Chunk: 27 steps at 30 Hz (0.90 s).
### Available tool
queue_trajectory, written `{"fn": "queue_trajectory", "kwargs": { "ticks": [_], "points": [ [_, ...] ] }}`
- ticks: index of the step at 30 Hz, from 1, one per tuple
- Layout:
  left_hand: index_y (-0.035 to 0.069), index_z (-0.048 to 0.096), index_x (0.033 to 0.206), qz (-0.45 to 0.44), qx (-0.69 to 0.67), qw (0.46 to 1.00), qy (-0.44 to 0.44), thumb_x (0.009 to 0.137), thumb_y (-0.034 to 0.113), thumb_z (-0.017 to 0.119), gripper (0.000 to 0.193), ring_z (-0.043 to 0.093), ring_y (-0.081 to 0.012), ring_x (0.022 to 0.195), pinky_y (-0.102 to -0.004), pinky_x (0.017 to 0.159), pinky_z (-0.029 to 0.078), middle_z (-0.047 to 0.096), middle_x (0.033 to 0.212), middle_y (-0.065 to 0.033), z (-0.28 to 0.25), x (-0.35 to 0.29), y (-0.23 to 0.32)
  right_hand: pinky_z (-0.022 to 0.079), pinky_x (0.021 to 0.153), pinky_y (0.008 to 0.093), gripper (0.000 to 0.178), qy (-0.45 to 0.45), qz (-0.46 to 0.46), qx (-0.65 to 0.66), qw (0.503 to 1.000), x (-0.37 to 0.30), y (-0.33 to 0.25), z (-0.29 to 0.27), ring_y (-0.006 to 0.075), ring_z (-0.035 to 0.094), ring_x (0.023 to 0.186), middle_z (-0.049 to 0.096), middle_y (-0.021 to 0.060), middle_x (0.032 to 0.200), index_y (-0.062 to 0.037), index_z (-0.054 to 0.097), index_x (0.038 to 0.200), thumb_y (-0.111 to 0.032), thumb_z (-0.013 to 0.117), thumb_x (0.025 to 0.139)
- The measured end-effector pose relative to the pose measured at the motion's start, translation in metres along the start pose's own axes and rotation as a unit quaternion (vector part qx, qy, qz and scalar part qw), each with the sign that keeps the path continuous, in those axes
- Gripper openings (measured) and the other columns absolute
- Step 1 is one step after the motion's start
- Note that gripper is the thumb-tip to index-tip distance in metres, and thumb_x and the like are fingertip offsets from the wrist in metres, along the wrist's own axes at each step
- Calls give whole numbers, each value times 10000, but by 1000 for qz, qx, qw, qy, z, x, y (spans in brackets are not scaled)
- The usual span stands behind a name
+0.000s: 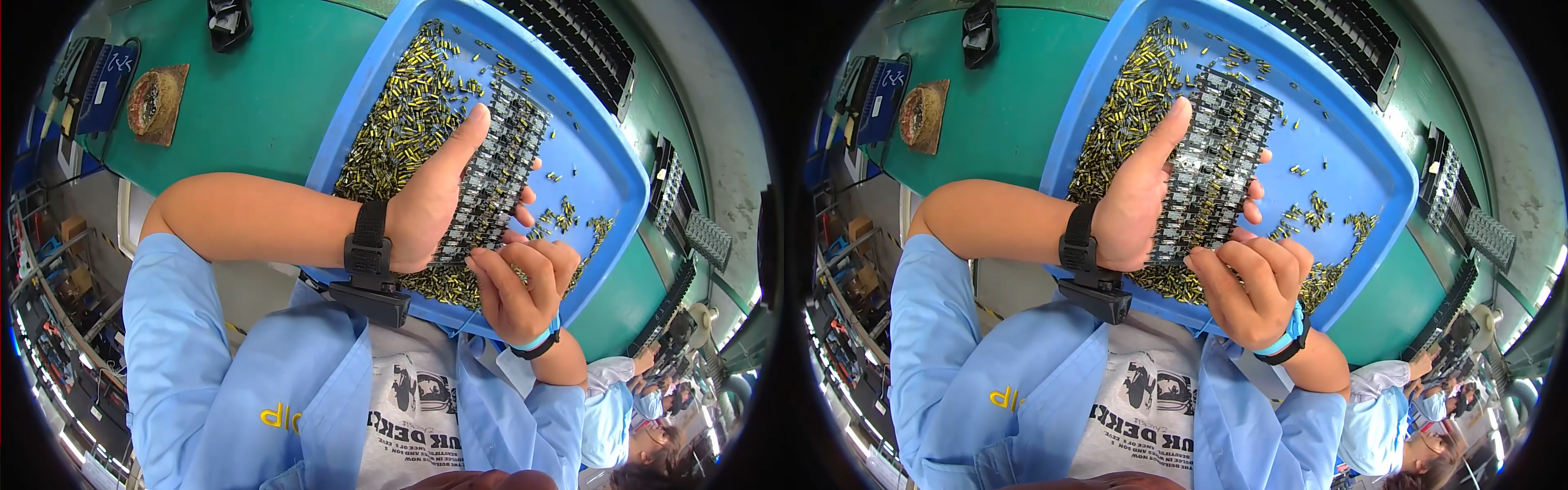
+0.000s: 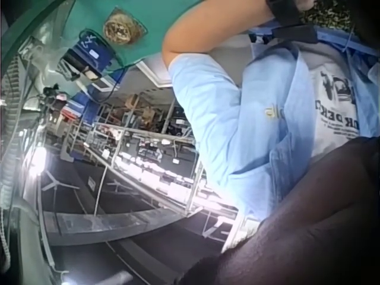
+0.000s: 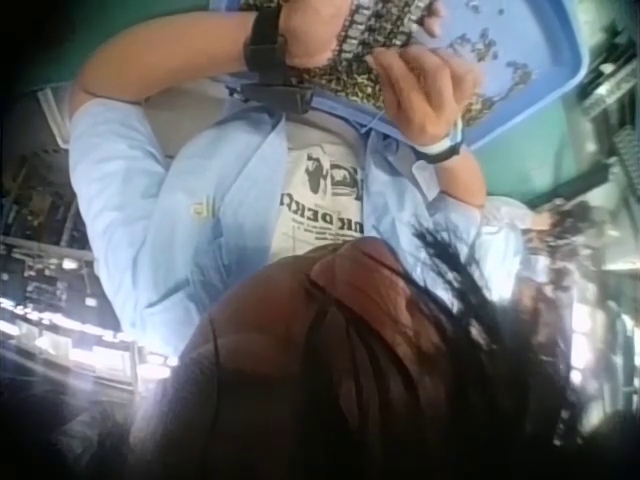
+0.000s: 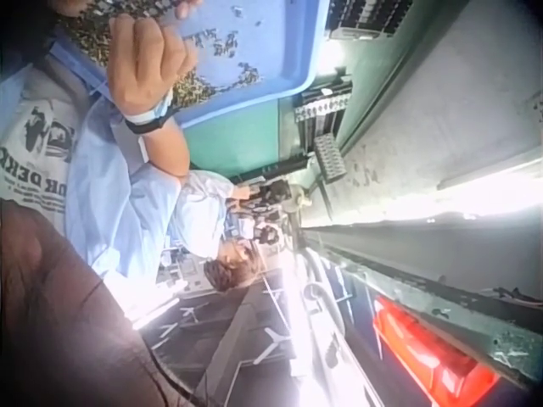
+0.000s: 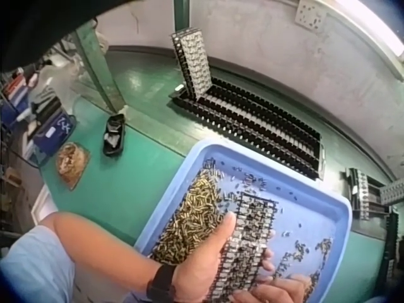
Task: The person picks up a circuit board and inserts small electronic components into it by hand before placing it onto a rack and picking up a new board to repeat the process.
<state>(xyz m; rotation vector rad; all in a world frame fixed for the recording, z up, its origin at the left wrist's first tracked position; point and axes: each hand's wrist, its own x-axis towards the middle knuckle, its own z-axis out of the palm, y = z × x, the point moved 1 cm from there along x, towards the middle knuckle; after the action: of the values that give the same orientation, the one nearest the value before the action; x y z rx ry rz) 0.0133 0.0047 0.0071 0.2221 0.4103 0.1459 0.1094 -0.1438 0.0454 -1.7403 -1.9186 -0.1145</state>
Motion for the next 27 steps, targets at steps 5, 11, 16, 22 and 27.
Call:
{"fn": "queue_trajectory", "kwargs": {
  "ticks": [5, 11, 16, 22, 27],
  "points": [
    [2, 573, 1373, -4, -14, 1000, -5, 1047, 737, 290, 852, 708, -237, 1008, -404, 895, 611, 696, 1094, -124, -1, 0, -1, 390, 770, 408, 324, 6, -18, -13, 1000, -1, 0, 1, 224, 604, 926, 650, 26, 970, -117, 788, 970, -91, 891, 664],
    [0, 572, 1372, -10, -18, 1000, -8, 1049, 733, 291, 849, 709, -237, 996, -410, 884, 615, 697, 1082, -124, 0, -1, -1, 384, 772, 387, 330, -4, -77, -73, 994, -5, 2, -4, 209, 606, 949, 660, 14, 995, -125, 796, 974, -59, 846, 655],
    [-2, 574, 1368, -14, -4, 1000, -6, 1051, 729, 290, 846, 712, -241, 978, -417, 875, 619, 698, 1073, -129, 1, -2, -2, 378, 778, 367, 298, 7, -125, -116, 985, -6, 1, -2, 190, 603, 990, 673, -15, 1031, -138, 801, 946, -81, 792, 654],
    [-2, 576, 1364, -28, -9, 1000, 1, 1053, 725, 290, 841, 714, -245, 971, -413, 876, 618, 699, 1071, -135, 0, -1, -5, 392, 780, 372, 374, -26, -153, -118, 981, -5, 0, -8, 193, 601, 1010, 664, -23, 1077, -142, 822, 1032, -50, 851, 671],
    [-1, 575, 1367, -24, -17, 999, -16, 1052, 724, 293, 839, 713, -258, 979, -421, 888, 613, 699, 1075, -140, 0, 0, -3, 398, 786, 378, 321, -27, -112, -91, 989, -3, 2, -9, 195, 599, 1022, 661, -27, 1081, -171, 819, 1051, -176, 876, 735]
  ]
}}
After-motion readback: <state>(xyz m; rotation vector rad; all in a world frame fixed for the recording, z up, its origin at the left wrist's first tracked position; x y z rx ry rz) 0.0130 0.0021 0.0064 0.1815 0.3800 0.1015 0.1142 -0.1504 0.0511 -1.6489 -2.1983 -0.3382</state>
